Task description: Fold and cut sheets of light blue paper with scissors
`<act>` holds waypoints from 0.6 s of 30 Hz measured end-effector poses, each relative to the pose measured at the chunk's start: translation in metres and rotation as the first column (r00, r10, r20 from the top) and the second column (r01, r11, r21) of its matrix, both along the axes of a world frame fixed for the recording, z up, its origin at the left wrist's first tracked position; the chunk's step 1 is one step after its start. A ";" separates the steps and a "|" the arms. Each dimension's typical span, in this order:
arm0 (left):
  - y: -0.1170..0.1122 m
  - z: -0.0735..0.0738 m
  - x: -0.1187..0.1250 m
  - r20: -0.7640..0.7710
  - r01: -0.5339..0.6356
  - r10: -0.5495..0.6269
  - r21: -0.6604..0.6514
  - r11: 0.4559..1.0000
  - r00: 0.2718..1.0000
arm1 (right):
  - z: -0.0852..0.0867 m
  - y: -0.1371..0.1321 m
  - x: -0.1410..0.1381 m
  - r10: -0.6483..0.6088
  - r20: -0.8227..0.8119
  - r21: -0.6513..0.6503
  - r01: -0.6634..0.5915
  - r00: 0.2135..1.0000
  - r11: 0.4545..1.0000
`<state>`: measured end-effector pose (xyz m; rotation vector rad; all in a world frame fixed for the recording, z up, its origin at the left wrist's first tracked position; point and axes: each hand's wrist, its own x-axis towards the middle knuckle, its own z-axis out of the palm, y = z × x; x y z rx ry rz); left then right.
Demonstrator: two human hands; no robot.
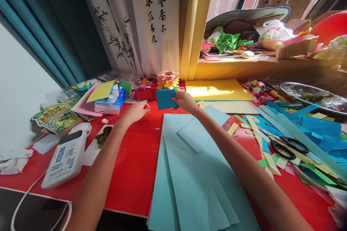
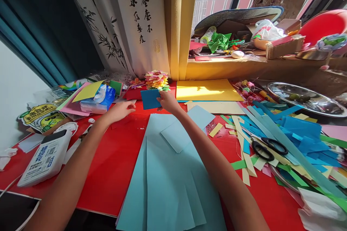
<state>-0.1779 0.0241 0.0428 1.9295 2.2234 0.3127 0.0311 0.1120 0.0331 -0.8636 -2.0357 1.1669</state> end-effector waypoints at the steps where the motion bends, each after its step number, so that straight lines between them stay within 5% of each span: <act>1: -0.002 0.000 -0.010 -0.030 -0.032 0.030 -0.072 0.997 0.999 | -0.004 -0.001 -0.004 -0.006 0.005 -0.016 0.006 1.000 1.000; 10: -0.014 -0.001 -0.047 -0.058 -0.061 0.034 -0.572 0.818 0.998 | -0.008 -0.009 -0.040 0.055 0.093 -0.134 -0.043 0.994 0.990; 15: -0.021 0.005 -0.052 0.085 0.036 0.036 -0.714 0.699 0.996 | -0.001 -0.003 -0.094 0.073 0.220 -0.092 -0.054 0.973 0.994; 18: -0.026 0.008 -0.050 0.164 0.098 0.036 -0.735 0.671 0.986 | -0.003 -0.001 -0.130 0.066 0.298 -0.056 -0.051 0.952 0.997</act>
